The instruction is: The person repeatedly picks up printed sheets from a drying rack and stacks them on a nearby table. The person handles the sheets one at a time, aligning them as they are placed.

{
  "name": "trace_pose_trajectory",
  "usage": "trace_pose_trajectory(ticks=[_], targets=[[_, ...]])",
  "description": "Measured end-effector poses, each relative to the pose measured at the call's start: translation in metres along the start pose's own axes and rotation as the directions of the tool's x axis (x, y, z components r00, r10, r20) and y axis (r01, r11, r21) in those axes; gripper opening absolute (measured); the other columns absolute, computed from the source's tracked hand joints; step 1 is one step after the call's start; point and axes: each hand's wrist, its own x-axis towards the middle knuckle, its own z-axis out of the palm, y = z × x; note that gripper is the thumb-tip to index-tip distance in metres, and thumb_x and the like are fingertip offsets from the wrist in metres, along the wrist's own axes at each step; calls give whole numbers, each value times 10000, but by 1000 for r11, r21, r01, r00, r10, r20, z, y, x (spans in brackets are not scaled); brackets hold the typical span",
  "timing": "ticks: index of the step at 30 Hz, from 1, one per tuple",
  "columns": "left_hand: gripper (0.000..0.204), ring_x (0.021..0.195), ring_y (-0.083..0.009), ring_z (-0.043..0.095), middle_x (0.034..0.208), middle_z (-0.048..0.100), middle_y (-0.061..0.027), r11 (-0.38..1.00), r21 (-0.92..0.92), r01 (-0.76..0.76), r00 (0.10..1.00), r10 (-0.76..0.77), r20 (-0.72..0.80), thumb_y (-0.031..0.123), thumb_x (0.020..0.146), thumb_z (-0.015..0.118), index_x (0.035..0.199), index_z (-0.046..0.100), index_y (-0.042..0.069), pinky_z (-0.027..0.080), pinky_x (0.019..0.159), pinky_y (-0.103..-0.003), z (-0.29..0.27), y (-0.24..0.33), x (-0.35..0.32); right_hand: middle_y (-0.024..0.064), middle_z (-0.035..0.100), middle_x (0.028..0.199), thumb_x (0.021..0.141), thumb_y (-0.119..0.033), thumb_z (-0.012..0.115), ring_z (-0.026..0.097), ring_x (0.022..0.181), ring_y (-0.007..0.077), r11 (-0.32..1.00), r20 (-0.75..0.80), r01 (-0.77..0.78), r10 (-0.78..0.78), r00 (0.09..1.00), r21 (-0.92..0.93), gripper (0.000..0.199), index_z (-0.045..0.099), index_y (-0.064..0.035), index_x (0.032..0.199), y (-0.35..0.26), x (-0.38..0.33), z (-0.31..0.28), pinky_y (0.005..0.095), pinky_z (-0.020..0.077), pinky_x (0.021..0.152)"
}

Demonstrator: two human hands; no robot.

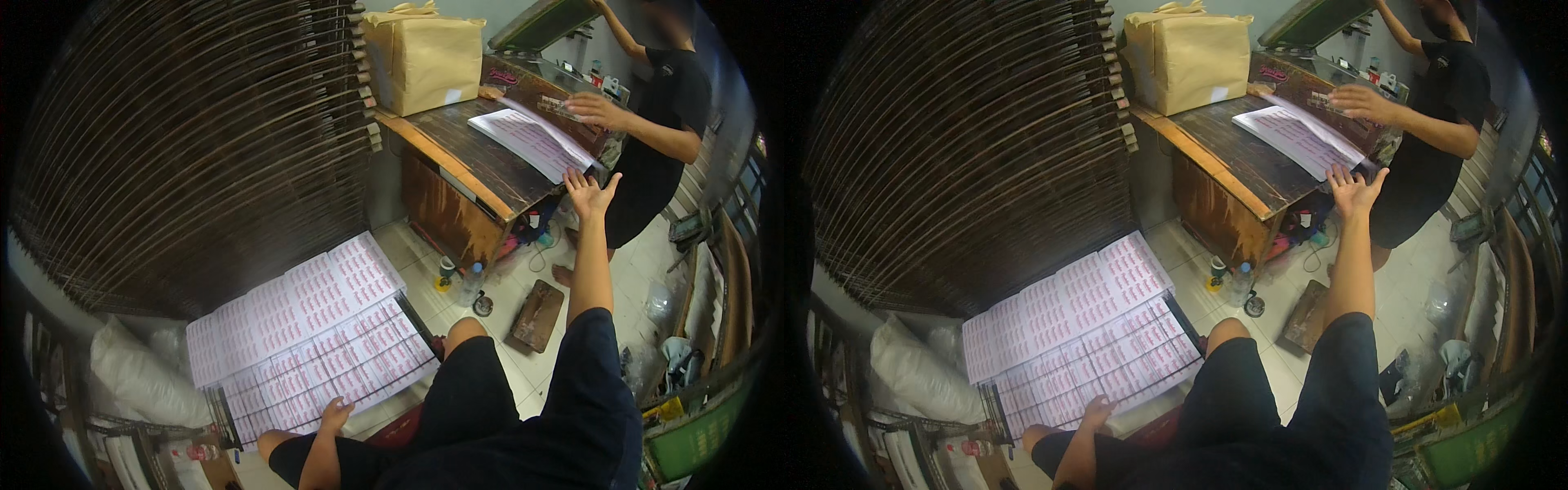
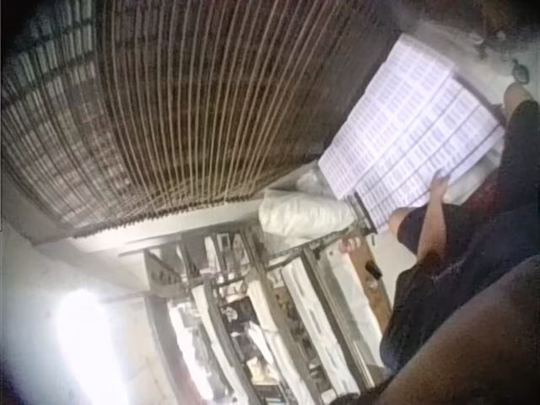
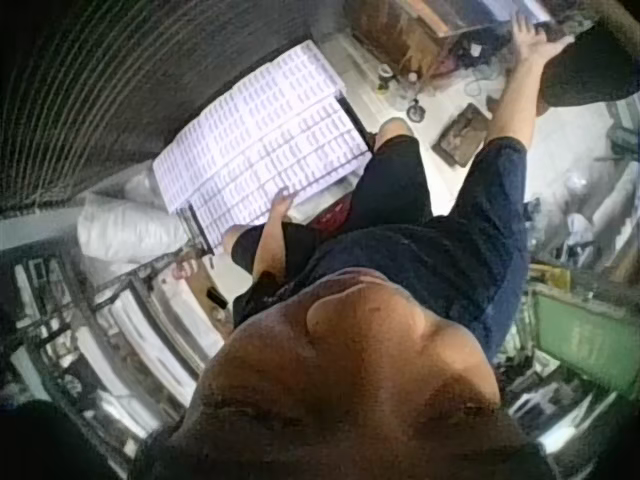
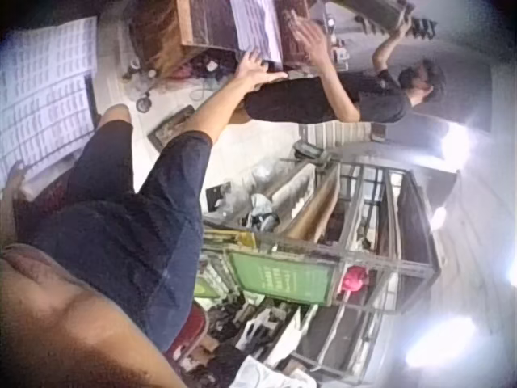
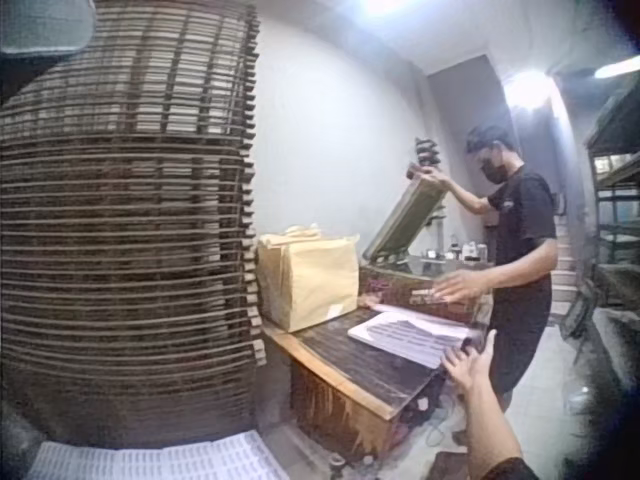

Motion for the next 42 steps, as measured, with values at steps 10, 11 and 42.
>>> trace_pose_trajectory(ticks=[10,11,42], targets=[[718,1067,-271,537,1152,562,-183,995,87,41,999,-43,16,441,727,693,1258,468,12,412,925,-337,-2,4,-3,146,424,1293,932,-146,422,425,1195,277,736,129,33,75,989,-676,413,315,-41,1317,17,-37,-17,453,350,999],[753,1115,-285,511,1205,534,-181,991,119,58,997,-64,44,477,732,670,1276,444,8,386,960,-343,-3,4,0,139,426,1289,928,-120,426,424,1195,268,712,147,56,66,987,-699,407,318,-42,1313,14,-45,-14,447,356,995],[714,848,-214,587,970,607,-159,1000,26,-3,1000,3,-4,429,750,684,1267,445,-2,479,726,-308,-2,2,-6,146,373,1267,839,76,393,505,1021,257,358,-581,-783,529,619,-508,618,186,-175,1365,344,-360,-226,385,532,792]])
